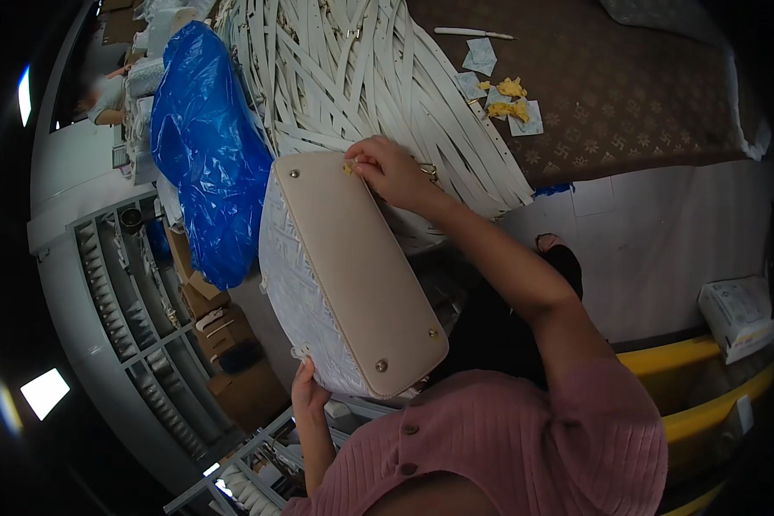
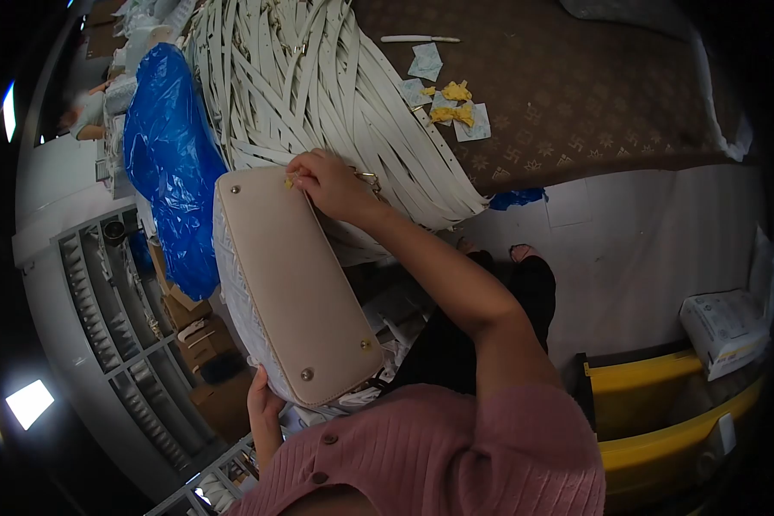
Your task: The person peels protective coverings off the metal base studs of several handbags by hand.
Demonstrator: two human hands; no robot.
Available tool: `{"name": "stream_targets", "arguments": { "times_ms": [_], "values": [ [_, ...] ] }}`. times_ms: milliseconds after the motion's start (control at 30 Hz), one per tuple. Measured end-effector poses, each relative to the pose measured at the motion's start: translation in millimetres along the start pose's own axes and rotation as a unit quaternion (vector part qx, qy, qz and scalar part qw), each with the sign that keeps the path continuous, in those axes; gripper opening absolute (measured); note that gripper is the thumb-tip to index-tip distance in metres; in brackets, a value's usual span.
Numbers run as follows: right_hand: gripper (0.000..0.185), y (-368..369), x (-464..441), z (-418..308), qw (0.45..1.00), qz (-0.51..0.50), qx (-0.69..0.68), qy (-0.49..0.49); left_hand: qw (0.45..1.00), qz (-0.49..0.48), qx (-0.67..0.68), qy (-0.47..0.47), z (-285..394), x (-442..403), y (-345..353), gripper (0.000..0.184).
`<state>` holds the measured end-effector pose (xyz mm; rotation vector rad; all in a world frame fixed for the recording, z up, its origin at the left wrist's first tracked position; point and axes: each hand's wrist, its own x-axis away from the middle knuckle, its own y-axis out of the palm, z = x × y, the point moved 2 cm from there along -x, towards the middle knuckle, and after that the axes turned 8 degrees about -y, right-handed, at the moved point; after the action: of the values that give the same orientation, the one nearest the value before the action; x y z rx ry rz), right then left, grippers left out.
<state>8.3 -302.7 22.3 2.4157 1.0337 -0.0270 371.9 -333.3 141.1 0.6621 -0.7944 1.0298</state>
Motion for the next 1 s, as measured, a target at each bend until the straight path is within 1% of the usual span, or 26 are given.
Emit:
{"name": "stream_targets", "arguments": {
  "times_ms": [67,167,400,467,500,567,600,667,700,767,800,867,900,967,1000],
  "values": [
    [0.005,2,1,-2,0.991,0.025,0.1,-0.085,1.0,-0.005,0.006,0.0,-2,-1,-1,0.049],
    [0.007,3,1,0,0.996,0.026,0.06,-0.066,1.0,0.008,0.004,0.004,-1,-2,-1,0.049],
    [0.006,0,0,5,0.996,0.024,0.076,-0.033,1.0,0.009,0.002,0.015,2,-2,7,0.045],
    [0.006,2,0,8,0.998,0.057,-0.016,0.006,1.0,0.01,0.013,0.012,2,1,9,0.044],
    [0.006,3,0,4,0.998,0.056,-0.017,0.007,1.0,0.009,0.012,0.015,2,1,7,0.045],
    [0.007,1,-2,-7,0.995,0.002,0.055,-0.079,1.0,0.011,0.014,0.02,2,1,4,0.045],
    [0.007,-1,-3,-7,0.995,-0.001,0.054,-0.079,1.0,0.014,0.013,0.022,2,1,3,0.045],
    [0.008,-4,-6,-7,0.988,-0.046,0.092,-0.119,0.999,0.019,0.016,0.024,2,2,1,0.045],
    [0.008,-6,-9,-5,0.988,-0.048,0.091,-0.118,0.999,0.018,0.01,0.028,3,2,1,0.046],
    [0.007,-9,-15,-5,0.97,-0.101,0.127,-0.182,0.999,0.017,0.005,0.032,6,2,2,0.046],
    [0.007,-10,-18,-6,0.97,-0.102,0.127,-0.182,0.999,0.021,0.004,0.034,7,2,3,0.046],
    [0.005,-11,-21,-7,0.968,-0.157,0.101,-0.17,0.999,0.024,0.003,0.034,10,1,3,0.046],
    [0.005,-12,-25,-8,0.968,-0.158,0.1,-0.169,0.999,0.023,0.002,0.032,12,1,2,0.045],
    [0.003,-11,-30,-8,0.949,-0.212,0.135,-0.189,0.999,0.022,0.0,0.03,14,1,-1,0.045],
    [0.003,-11,-32,-5,0.949,-0.212,0.134,-0.189,0.999,0.025,-0.003,0.033,14,0,-2,0.044]
  ]
}}
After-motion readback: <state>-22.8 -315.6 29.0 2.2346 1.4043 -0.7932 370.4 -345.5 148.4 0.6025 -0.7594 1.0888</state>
